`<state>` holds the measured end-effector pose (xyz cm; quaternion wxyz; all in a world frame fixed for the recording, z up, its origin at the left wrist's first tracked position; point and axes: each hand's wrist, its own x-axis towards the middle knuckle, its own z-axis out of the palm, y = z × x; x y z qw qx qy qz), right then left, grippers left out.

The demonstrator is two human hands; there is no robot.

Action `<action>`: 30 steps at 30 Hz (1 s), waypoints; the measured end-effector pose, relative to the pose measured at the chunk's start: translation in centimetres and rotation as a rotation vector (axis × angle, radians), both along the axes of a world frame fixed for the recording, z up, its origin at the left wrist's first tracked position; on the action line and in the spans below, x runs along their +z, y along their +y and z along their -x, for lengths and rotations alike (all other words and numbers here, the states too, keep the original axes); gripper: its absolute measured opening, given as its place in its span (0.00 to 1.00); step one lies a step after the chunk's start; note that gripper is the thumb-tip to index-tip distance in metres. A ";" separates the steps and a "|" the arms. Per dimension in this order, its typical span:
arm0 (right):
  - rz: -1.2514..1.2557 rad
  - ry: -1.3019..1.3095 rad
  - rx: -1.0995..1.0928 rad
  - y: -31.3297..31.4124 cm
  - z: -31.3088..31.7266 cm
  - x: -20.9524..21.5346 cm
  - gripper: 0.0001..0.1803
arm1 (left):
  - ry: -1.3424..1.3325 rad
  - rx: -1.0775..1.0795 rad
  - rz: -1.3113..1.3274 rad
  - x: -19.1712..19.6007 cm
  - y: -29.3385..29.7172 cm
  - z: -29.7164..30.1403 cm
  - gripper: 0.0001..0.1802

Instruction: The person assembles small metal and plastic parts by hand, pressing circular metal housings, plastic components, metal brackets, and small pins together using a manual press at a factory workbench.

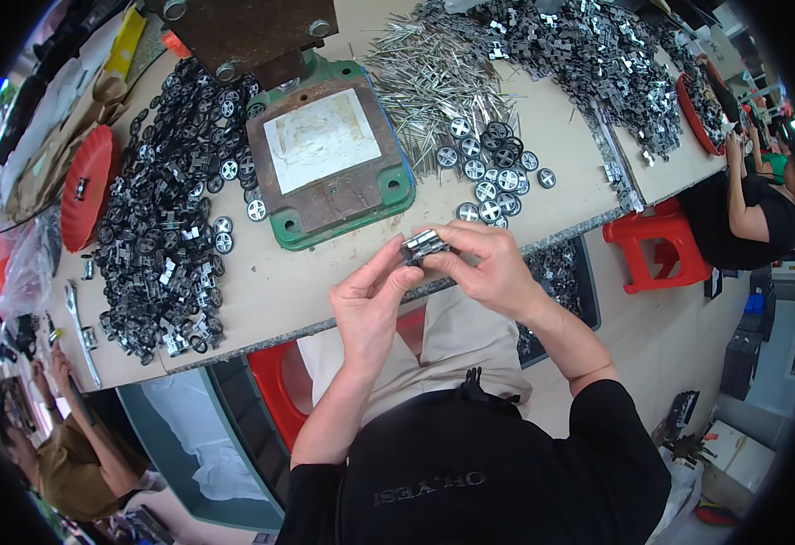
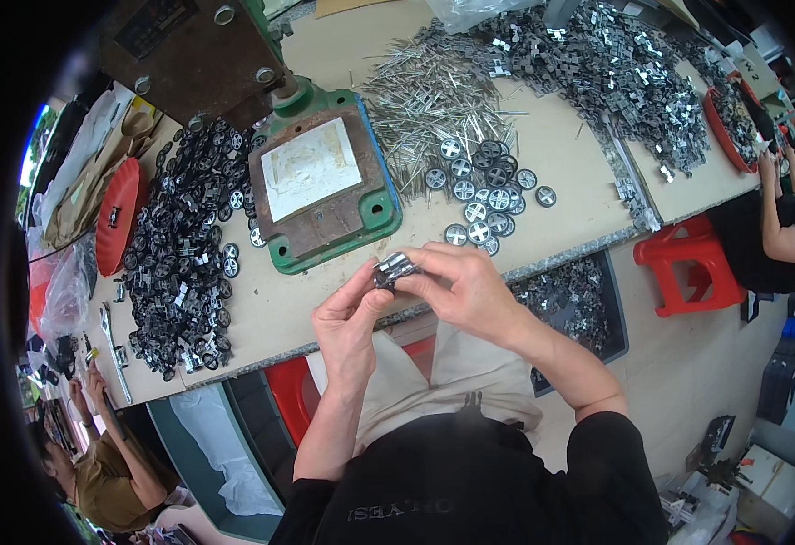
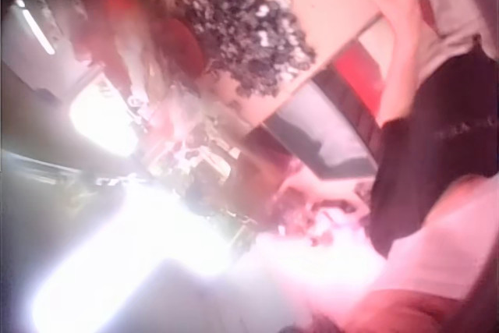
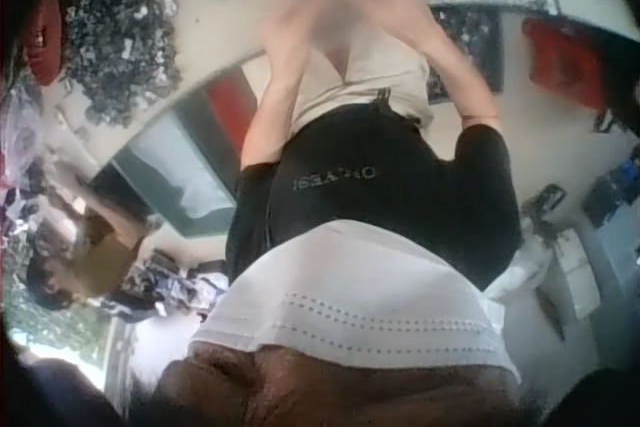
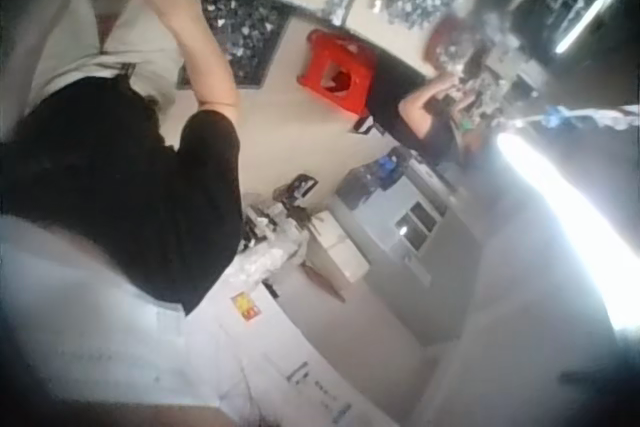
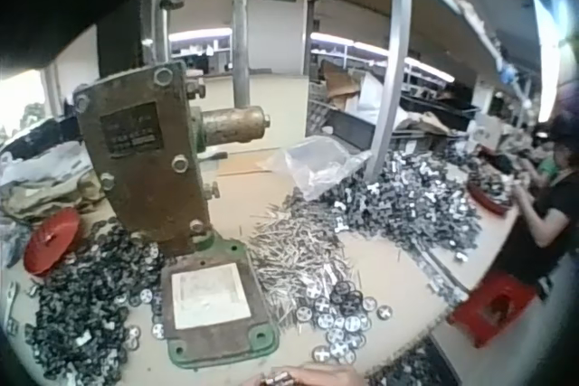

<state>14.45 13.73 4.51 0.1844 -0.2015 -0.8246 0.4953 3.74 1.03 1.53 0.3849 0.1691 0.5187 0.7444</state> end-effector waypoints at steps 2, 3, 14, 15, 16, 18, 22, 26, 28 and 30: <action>-0.117 -0.024 -0.029 -0.2 0.1 0.3 0.19 | -0.037 -0.023 -0.003 -0.2 0.0 0.4 0.17; -0.044 0.005 -0.071 -0.3 0.1 0.6 0.21 | -0.144 -0.058 -0.061 -0.5 -0.1 0.6 0.17; -0.579 -0.313 -0.177 4.8 -2.8 0.8 0.17 | -0.371 -0.189 -0.145 -1.0 -0.5 1.6 0.19; -0.577 -0.314 -0.177 4.7 -2.8 0.7 0.17 | -0.372 -0.197 -0.144 -0.9 -0.5 1.6 0.19; -0.574 -0.297 -0.172 4.8 -2.8 0.7 0.17 | -0.372 -0.204 -0.143 -0.9 -0.6 1.6 0.19; -0.570 -0.278 -0.167 5.0 -2.7 0.4 0.16 | -0.368 -0.209 -0.140 -0.8 -0.5 1.6 0.19; -0.480 -0.129 -0.131 5.4 -2.6 0.0 0.13 | -0.352 -0.228 -0.148 -1.1 -0.4 1.5 0.19; 0.536 0.126 -0.052 4.6 -2.4 0.9 0.08 | -0.254 -0.249 -0.151 -1.4 -0.4 1.4 0.18; 0.716 0.154 0.002 4.2 -2.1 0.5 0.08 | -0.271 -0.292 -0.189 -1.5 -0.4 1.4 0.17; 0.896 0.180 0.062 3.7 -1.5 -0.2 0.08 | -0.280 -0.298 -0.188 -1.5 -0.5 1.5 0.17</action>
